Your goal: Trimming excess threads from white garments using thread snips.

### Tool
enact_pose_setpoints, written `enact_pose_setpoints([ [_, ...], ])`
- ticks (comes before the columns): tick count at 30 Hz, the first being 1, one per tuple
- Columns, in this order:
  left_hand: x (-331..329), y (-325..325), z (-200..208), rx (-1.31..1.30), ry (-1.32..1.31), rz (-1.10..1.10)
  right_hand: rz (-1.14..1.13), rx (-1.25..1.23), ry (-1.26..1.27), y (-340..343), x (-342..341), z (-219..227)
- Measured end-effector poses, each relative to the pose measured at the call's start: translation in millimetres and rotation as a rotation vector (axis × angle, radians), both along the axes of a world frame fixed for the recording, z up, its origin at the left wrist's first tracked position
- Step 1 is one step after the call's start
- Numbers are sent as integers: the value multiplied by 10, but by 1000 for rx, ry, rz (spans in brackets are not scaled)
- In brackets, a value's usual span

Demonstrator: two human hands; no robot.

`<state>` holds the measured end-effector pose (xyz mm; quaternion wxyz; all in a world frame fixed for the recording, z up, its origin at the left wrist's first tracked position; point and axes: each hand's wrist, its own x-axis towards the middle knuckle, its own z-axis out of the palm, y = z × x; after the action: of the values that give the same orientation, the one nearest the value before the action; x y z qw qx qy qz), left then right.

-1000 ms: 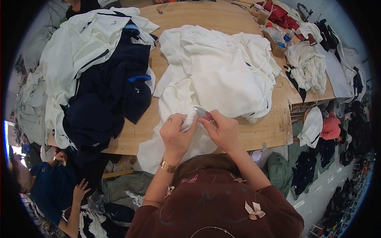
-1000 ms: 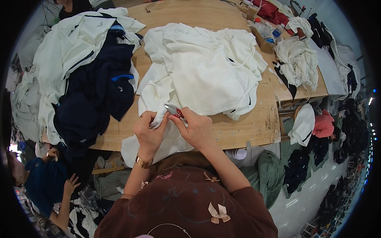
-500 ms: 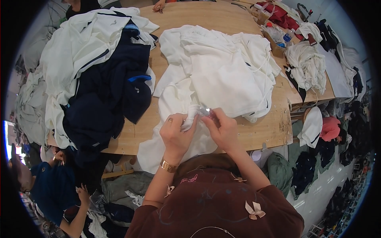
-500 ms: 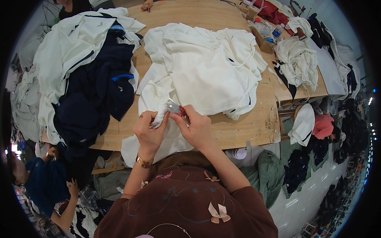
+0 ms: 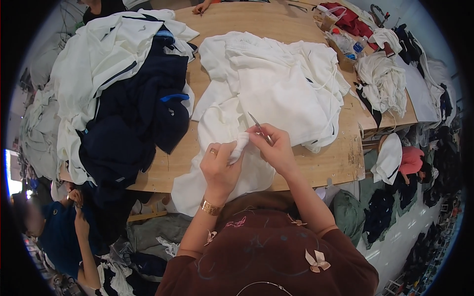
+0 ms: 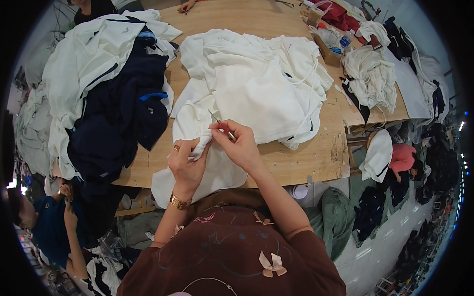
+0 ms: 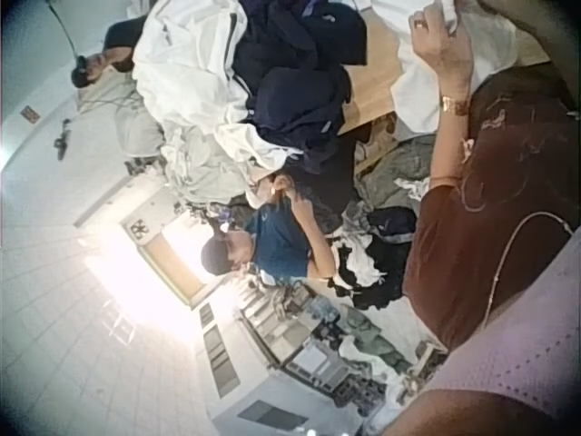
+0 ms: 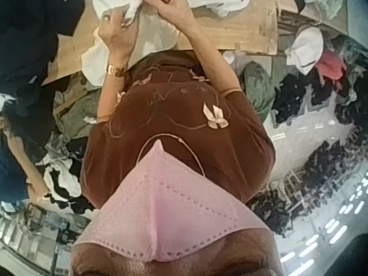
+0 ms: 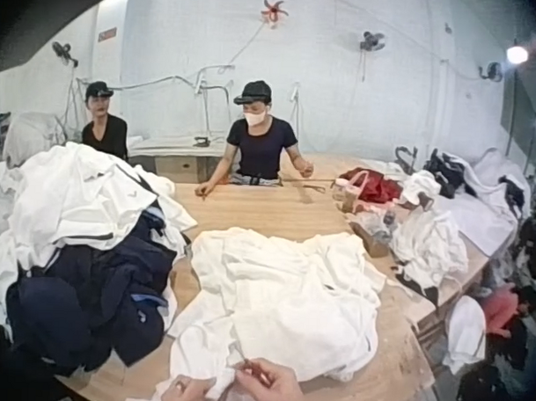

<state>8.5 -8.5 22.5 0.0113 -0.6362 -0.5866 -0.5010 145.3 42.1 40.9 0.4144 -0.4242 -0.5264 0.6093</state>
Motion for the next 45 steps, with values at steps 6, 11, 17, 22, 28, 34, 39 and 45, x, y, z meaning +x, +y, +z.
enact_pose_setpoints([
  [6,29,-1,12,2,-37,3,-122,115,19,-26,38,-53],
  [11,12,-4,-9,15,-13,14,-105,110,-33,-82,72,-47],
  [17,30,-30,1,19,32,3,-95,48,-56,-95,8,32],
  [22,31,-21,41,-46,-152,8,-93,-8,86,-133,72,-61],
  [28,-6,-24,57,-118,-201,25,-154,456,-241,-182,172,-154],
  [34,-18,-12,70,-161,-263,24,-176,635,-415,-202,173,-186],
  [39,-18,-13,54,-143,-254,26,-160,654,-468,-186,168,-242],
  [45,4,-26,79,-149,-251,18,-152,680,-504,-170,157,-236],
])
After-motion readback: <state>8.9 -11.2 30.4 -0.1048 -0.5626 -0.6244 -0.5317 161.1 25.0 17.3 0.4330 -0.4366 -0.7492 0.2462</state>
